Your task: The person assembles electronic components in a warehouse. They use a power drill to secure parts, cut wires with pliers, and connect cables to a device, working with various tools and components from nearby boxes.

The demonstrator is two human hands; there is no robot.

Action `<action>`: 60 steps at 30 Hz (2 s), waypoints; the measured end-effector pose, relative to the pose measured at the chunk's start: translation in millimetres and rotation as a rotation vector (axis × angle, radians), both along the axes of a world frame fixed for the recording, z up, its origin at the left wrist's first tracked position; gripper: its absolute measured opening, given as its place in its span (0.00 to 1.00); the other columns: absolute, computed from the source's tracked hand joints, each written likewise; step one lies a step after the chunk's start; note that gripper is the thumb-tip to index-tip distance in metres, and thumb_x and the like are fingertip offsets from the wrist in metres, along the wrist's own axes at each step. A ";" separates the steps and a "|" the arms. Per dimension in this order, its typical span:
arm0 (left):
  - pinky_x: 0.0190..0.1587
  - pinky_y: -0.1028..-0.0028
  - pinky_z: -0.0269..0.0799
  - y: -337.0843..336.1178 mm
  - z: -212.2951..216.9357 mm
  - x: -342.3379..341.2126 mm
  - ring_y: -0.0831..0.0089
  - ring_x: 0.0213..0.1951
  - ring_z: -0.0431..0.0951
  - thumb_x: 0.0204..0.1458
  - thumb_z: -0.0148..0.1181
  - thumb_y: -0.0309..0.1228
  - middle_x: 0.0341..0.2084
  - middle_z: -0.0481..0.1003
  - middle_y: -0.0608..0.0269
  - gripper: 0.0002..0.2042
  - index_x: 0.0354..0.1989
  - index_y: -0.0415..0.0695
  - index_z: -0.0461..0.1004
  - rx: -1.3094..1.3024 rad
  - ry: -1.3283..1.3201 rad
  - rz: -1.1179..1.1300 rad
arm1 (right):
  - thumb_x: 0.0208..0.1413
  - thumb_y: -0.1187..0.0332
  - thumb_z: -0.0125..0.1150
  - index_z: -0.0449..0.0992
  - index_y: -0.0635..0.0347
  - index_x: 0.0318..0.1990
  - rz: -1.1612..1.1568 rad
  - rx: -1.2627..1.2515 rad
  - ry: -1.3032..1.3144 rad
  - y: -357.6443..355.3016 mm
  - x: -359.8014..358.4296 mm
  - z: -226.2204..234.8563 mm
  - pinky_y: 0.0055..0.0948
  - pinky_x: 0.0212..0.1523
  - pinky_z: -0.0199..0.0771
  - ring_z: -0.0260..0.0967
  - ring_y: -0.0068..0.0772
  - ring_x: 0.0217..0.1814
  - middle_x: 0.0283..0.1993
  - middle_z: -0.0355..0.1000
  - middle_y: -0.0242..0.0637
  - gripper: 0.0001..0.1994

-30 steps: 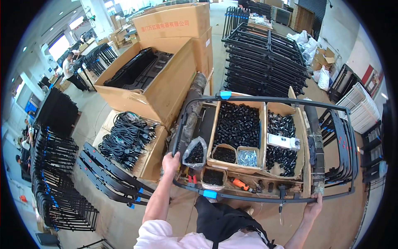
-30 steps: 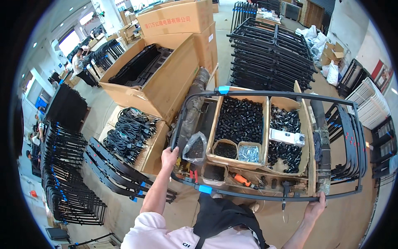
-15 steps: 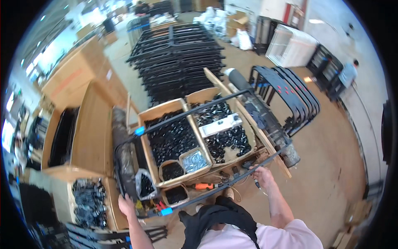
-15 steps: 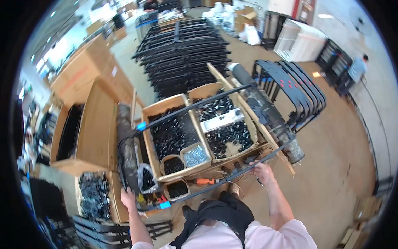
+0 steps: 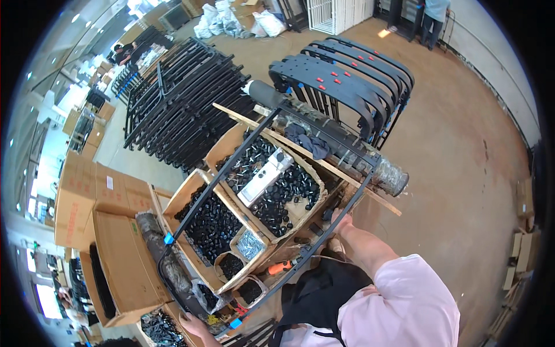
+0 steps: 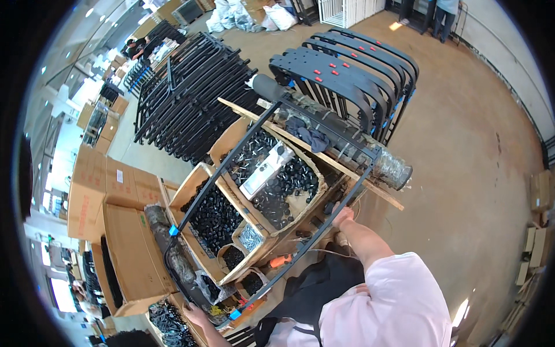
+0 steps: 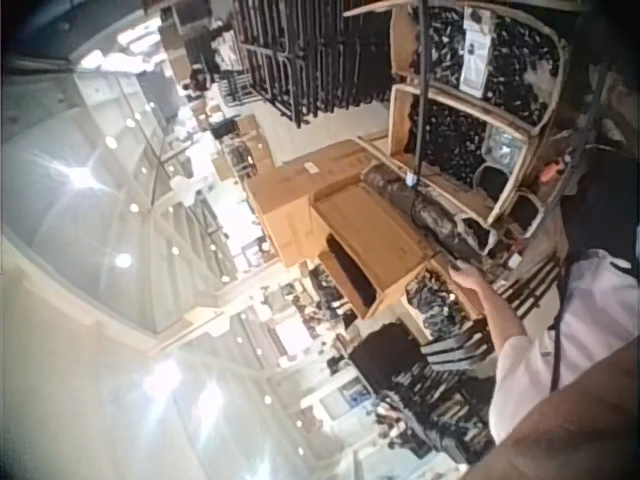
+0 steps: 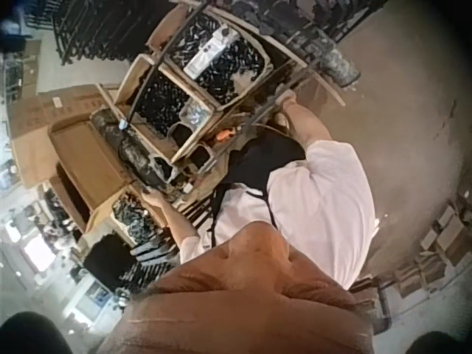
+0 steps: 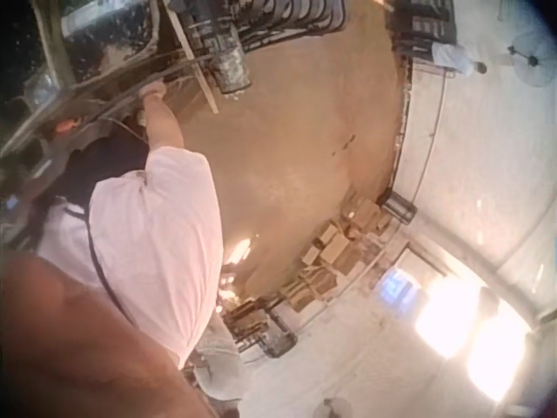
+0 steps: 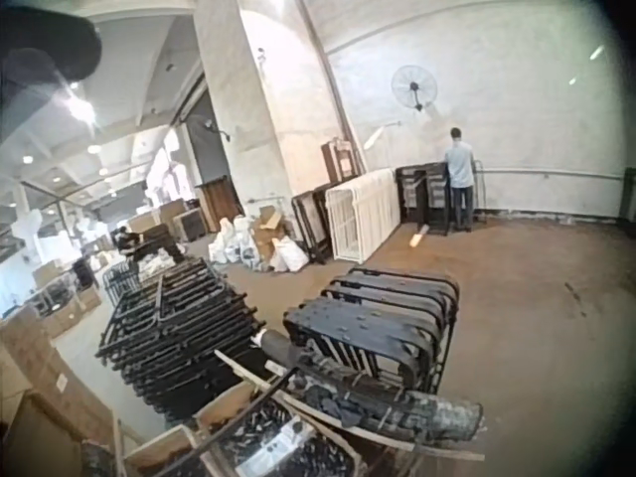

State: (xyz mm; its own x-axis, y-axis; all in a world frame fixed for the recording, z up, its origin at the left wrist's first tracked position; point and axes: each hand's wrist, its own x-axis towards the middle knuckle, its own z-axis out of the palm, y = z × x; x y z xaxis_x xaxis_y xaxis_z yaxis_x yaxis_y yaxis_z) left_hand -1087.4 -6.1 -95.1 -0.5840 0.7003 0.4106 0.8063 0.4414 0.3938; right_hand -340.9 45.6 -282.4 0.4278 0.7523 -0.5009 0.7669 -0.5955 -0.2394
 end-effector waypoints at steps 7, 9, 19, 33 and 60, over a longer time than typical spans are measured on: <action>0.51 0.69 0.80 64.0 43.0 216.3 0.70 0.45 0.84 0.71 0.56 0.30 0.44 0.84 0.55 0.14 0.55 0.33 0.79 0.009 -0.621 -0.377 | 0.61 0.57 0.60 0.75 0.67 0.60 0.205 -0.083 0.145 -4.5 26.7 137.5 0.46 0.59 0.82 0.79 0.59 0.60 0.54 0.79 0.61 0.25; 0.50 0.70 0.81 103.8 58.4 309.8 0.71 0.43 0.85 0.71 0.56 0.29 0.44 0.84 0.55 0.13 0.54 0.33 0.80 -0.073 -0.700 -0.620 | 0.60 0.56 0.62 0.78 0.69 0.49 0.165 0.130 0.019 -55.6 58.9 115.8 0.49 0.55 0.82 0.82 0.58 0.53 0.48 0.81 0.60 0.21; 0.60 0.69 0.77 140.5 113.3 666.8 0.68 0.54 0.84 0.74 0.54 0.34 0.49 0.85 0.54 0.16 0.59 0.34 0.78 -0.540 -1.054 -1.524 | 0.60 0.53 0.67 0.82 0.66 0.43 -0.039 0.067 0.232 -129.3 133.6 387.4 0.54 0.45 0.80 0.82 0.60 0.40 0.34 0.81 0.58 0.20; 0.55 0.74 0.69 140.8 136.8 848.1 0.78 0.47 0.74 0.69 0.62 0.43 0.41 0.78 0.69 0.15 0.46 0.42 0.80 -0.823 -1.647 -1.718 | 0.62 0.51 0.62 0.83 0.68 0.43 -0.014 0.151 0.066 -43.3 201.9 431.4 0.53 0.49 0.81 0.83 0.59 0.44 0.39 0.83 0.57 0.23; 0.51 0.75 0.70 142.1 108.1 841.2 0.81 0.44 0.73 0.69 0.61 0.40 0.40 0.78 0.70 0.13 0.46 0.41 0.79 -0.724 -1.646 -1.660 | 0.55 0.57 0.63 0.81 0.68 0.46 -0.120 -0.117 0.302 -14.9 204.8 431.9 0.43 0.44 0.81 0.83 0.41 0.38 0.33 0.82 0.44 0.21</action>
